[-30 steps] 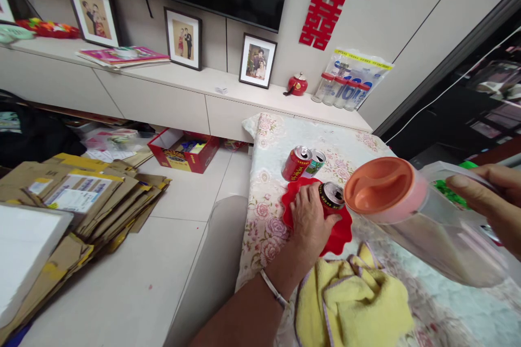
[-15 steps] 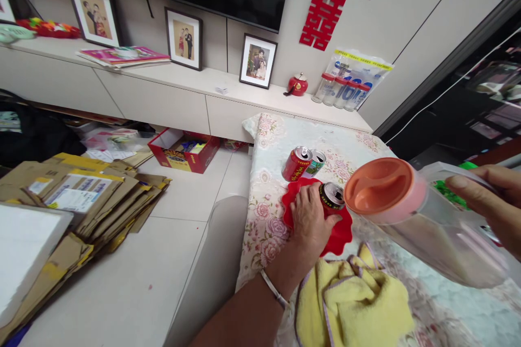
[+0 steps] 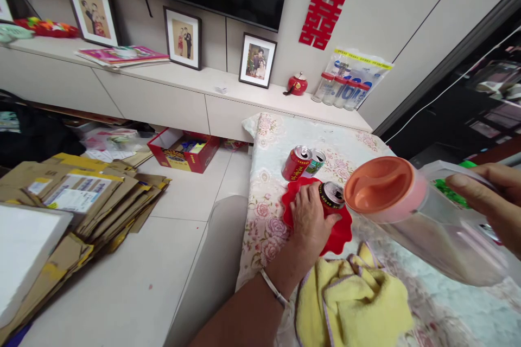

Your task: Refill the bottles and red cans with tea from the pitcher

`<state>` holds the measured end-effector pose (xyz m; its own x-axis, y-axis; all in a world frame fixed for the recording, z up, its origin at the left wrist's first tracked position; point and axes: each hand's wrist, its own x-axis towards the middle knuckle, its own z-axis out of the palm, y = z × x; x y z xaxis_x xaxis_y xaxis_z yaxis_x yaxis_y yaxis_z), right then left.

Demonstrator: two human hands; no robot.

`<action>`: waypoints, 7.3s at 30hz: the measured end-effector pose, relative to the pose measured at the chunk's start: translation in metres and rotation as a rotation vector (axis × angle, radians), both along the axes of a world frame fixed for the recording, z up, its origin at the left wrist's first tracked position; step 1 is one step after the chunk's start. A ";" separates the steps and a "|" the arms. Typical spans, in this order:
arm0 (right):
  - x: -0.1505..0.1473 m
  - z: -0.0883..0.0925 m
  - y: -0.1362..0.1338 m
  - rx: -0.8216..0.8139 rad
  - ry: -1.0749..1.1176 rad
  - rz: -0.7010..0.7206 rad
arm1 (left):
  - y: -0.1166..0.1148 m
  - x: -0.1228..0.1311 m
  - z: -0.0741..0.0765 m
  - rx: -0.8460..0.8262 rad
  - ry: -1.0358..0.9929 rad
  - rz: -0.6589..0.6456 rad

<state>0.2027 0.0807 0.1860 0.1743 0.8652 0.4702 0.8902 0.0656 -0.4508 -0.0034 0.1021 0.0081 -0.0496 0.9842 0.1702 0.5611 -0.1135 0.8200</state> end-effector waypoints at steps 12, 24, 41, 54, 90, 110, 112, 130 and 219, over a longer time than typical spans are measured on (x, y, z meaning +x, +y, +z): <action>-0.001 0.000 0.000 0.033 -0.028 0.029 | -0.001 0.001 -0.002 0.002 0.004 0.020; -0.003 0.001 0.000 0.044 -0.030 0.047 | 0.000 0.001 0.000 -0.002 0.002 0.023; -0.003 0.001 0.000 0.028 -0.019 0.040 | -0.002 0.000 0.001 -0.006 -0.008 0.005; -0.001 0.003 0.000 0.023 -0.040 0.033 | -0.001 0.001 0.001 -0.009 0.001 0.004; 0.001 0.000 0.001 0.002 -0.020 0.012 | -0.001 0.000 0.001 -0.013 -0.011 0.007; 0.003 -0.001 0.002 0.029 -0.045 0.035 | -0.001 0.001 0.000 -0.004 -0.010 0.011; 0.003 -0.001 0.002 0.028 -0.041 0.030 | -0.001 0.001 0.000 -0.005 -0.012 0.011; -0.004 0.000 0.002 0.062 -0.043 0.067 | -0.001 0.000 0.001 -0.006 -0.003 0.011; -0.008 0.000 0.000 0.009 0.012 0.009 | -0.001 0.001 0.001 -0.017 -0.009 0.012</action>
<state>0.1944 0.0804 0.1856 0.1726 0.8625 0.4758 0.8842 0.0772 -0.4607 -0.0026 0.1009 0.0086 -0.0628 0.9863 0.1526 0.5547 -0.0926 0.8269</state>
